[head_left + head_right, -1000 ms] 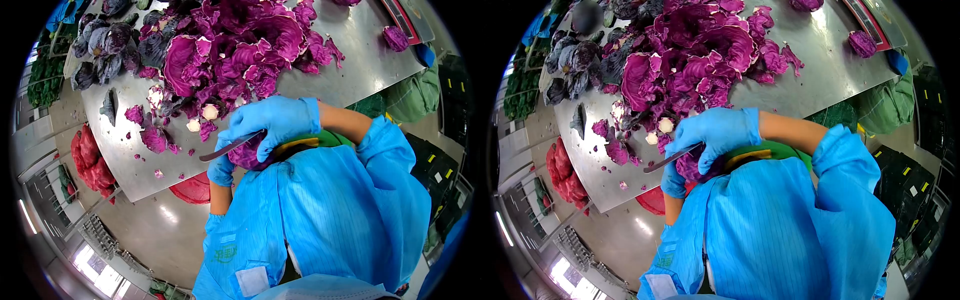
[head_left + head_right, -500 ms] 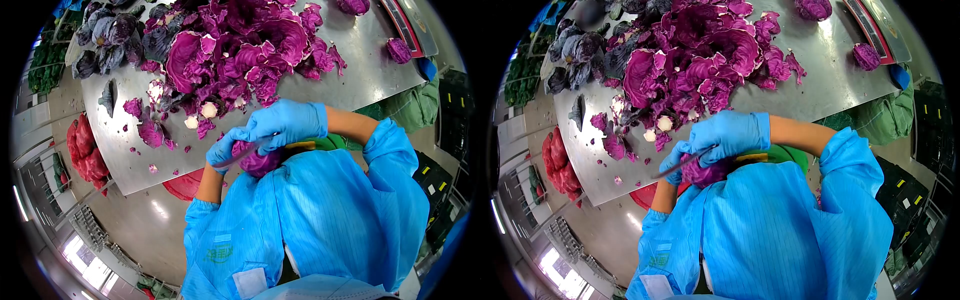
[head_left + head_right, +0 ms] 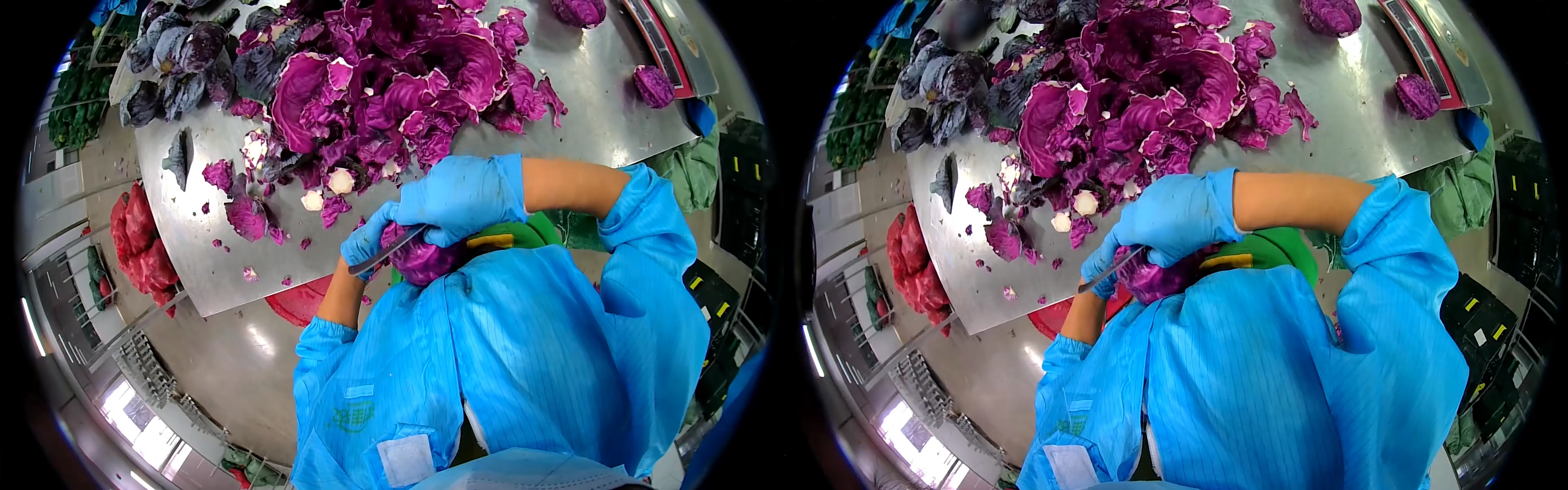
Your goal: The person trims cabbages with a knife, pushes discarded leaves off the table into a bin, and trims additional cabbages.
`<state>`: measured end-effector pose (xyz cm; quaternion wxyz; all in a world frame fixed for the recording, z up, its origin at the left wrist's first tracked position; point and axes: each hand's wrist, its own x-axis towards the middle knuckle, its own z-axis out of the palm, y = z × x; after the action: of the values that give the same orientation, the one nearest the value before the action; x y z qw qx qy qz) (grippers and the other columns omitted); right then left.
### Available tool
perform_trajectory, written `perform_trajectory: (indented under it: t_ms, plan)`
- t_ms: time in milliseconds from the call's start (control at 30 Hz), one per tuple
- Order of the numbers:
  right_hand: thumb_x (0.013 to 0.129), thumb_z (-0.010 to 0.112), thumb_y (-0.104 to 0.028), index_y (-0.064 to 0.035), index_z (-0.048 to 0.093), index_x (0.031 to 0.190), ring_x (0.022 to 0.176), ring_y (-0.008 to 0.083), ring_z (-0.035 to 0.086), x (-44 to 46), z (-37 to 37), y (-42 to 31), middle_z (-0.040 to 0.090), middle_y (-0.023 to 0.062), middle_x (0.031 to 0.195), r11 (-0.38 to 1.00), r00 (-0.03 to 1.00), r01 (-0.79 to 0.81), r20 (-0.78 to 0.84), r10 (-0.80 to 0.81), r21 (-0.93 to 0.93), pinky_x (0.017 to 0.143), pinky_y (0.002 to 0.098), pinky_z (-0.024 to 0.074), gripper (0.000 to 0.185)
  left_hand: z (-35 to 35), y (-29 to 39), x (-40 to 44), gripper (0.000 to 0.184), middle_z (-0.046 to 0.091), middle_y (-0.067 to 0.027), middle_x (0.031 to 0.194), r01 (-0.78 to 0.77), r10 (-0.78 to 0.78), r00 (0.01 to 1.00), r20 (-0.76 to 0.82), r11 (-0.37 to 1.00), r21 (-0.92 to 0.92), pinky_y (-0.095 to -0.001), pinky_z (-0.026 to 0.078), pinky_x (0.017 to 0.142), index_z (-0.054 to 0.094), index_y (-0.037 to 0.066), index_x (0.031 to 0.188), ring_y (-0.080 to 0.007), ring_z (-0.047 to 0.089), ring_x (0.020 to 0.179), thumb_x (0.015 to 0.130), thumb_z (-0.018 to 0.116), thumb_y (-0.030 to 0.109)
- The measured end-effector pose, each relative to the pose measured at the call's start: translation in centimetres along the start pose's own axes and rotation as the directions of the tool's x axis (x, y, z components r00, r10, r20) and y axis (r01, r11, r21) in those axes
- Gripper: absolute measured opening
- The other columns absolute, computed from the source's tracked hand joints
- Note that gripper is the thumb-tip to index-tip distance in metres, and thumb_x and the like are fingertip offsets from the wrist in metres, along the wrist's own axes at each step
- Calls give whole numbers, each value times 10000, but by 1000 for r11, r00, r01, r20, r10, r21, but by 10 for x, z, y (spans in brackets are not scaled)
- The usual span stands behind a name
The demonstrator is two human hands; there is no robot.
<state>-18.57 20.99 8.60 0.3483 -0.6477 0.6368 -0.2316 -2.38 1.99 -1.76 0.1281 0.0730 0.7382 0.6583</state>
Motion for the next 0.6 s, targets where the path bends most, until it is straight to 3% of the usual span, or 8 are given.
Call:
perform_trajectory:
  t_ms: [133,200,267,333,367,467,500,600]
  plan:
    - [790,624,-161,-117,600,1117,714,334,673,-3,7,2,676,129,894,987,999,-38,-27,34,-154,573,455,532,331,-6,-24,-1,233,604,-57,1143,25,-19,998,53,992,-123,-329,446,957,583,54,1185,-179,565,1085,965,549,123]
    - [819,600,-161,-119,593,1089,709,343,671,-9,10,24,678,128,901,992,992,-8,-123,-8,-126,572,463,531,274,-5,-67,-8,294,614,-80,1157,240,-181,969,169,857,-456,-348,450,973,585,18,1206,-196,573,1098,949,542,154]
    - [809,695,-166,-72,592,1181,720,227,672,-18,17,43,669,94,962,993,968,71,-248,-46,96,670,353,560,397,5,-119,-11,397,630,-118,1194,384,-251,923,291,577,-721,-372,455,1000,581,-26,1247,-223,591,1111,919,555,195]
    - [805,713,-148,-86,611,1253,784,217,671,-26,23,53,673,102,1078,916,823,287,-562,-85,281,752,338,561,463,0,-13,20,480,616,-148,1261,598,-423,756,500,134,-790,-379,455,1014,555,-35,1297,-246,604,1118,888,592,212]
    - [770,769,-171,-132,553,1374,969,261,644,-38,6,38,619,126,1247,855,954,32,-270,127,517,900,379,522,643,-1,-9,18,571,545,-187,1369,577,-477,745,467,110,-809,-389,459,1022,501,-39,1353,-272,619,1114,861,620,226]
    - [720,826,-206,-123,581,1344,1086,280,593,-23,14,34,602,114,1267,865,976,105,-219,6,491,977,400,471,676,6,7,26,655,567,-193,1312,542,-555,762,335,262,-799,-438,428,1072,470,3,1373,-318,576,1188,789,593,272]
    - [675,856,-212,-44,625,1248,1107,249,594,-15,27,41,636,135,1141,870,981,76,-191,21,487,966,374,471,641,7,6,27,633,566,-186,1309,520,-558,775,296,298,-800,-436,431,1067,481,11,1361,-309,574,1185,792,589,267]
    - [650,883,-214,-84,632,1249,1138,241,563,-4,36,59,618,105,1204,755,994,37,-102,40,654,1010,379,443,663,9,-5,24,568,564,-163,1302,440,-558,814,162,410,-799,-431,441,1052,512,35,1324,-284,569,1178,802,577,251]
